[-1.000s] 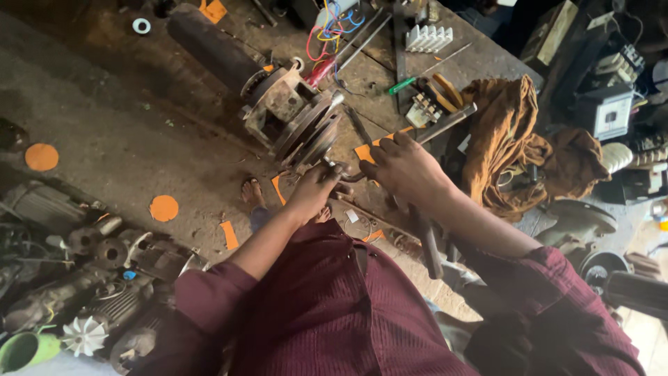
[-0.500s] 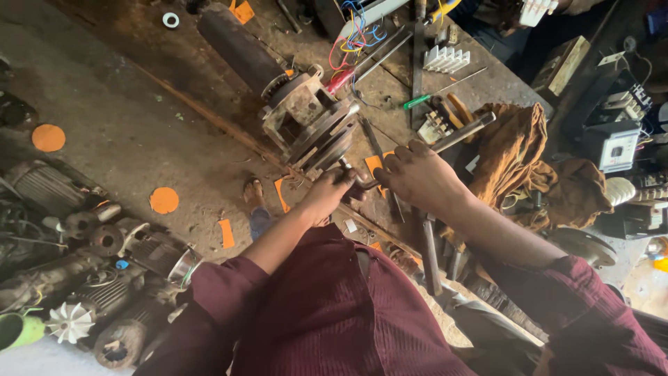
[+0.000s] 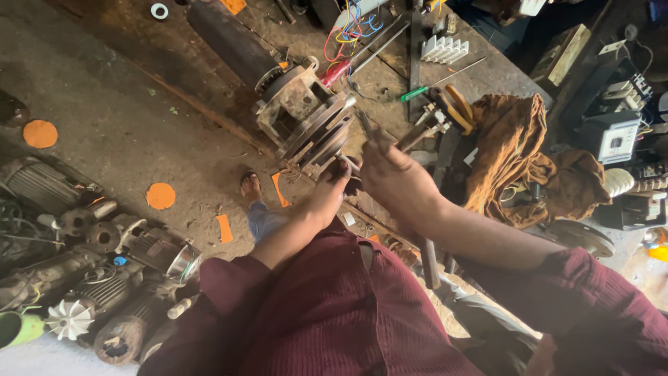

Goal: The person works on a water pump assembly on a cluttered workshop bench. They hold the pump housing steady, tap and drive components with a hammer, turn a bolt with a spanner, and use a file on a part, repositioning the pump between actions.

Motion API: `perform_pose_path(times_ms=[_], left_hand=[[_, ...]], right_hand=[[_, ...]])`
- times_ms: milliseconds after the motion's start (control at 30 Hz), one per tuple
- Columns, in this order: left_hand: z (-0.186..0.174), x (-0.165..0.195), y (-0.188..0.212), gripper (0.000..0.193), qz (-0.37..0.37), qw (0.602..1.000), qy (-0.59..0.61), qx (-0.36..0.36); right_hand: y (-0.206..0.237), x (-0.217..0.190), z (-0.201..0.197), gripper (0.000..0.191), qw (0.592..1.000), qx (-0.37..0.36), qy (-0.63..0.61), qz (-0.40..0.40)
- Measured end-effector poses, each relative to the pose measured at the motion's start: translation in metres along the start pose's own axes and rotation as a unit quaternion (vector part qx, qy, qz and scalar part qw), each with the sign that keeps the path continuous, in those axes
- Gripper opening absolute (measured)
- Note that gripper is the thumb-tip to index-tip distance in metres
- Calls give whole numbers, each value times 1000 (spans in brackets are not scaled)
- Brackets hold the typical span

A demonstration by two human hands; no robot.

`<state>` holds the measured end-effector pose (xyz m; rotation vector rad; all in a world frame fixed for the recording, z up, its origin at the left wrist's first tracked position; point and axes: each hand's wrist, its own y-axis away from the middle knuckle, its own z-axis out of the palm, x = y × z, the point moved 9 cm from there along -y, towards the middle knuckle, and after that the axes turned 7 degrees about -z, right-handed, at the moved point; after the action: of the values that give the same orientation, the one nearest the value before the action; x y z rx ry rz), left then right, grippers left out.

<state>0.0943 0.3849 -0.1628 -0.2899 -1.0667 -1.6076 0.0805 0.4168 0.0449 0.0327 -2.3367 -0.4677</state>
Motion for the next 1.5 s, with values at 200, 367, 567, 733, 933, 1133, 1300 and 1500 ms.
perform_pose_path(times_ms=[200, 367, 567, 733, 933, 1133, 1300, 1500], left_hand=[[4, 12, 3, 21, 57, 997, 54, 8], [0, 9, 0, 23, 68, 996, 50, 12], [0, 21, 6, 29, 29, 999, -30, 13], [18, 91, 53, 37, 56, 856, -510, -68], [-17, 275, 90, 18, 264, 827, -495, 41], [-39, 383, 4, 35, 392, 583, -681, 205], [-62, 333, -81, 52, 283, 468, -829, 121], [-65, 336, -76, 50, 429, 522, -730, 106]], right_hand=[[11, -6, 19, 45, 994, 79, -68, 9], [24, 24, 2, 41, 999, 9, 26, 45], [35, 91, -20, 30, 996, 7, -11, 90], [16, 94, 11, 8, 979, -114, -154, 76], [6, 96, 9, 12, 982, -126, -138, 26], [7, 91, 15, 11, 984, -133, -116, 22], [3, 87, 21, 4, 975, -133, -178, 23], [1, 87, 30, 8, 964, -170, -196, 64]])
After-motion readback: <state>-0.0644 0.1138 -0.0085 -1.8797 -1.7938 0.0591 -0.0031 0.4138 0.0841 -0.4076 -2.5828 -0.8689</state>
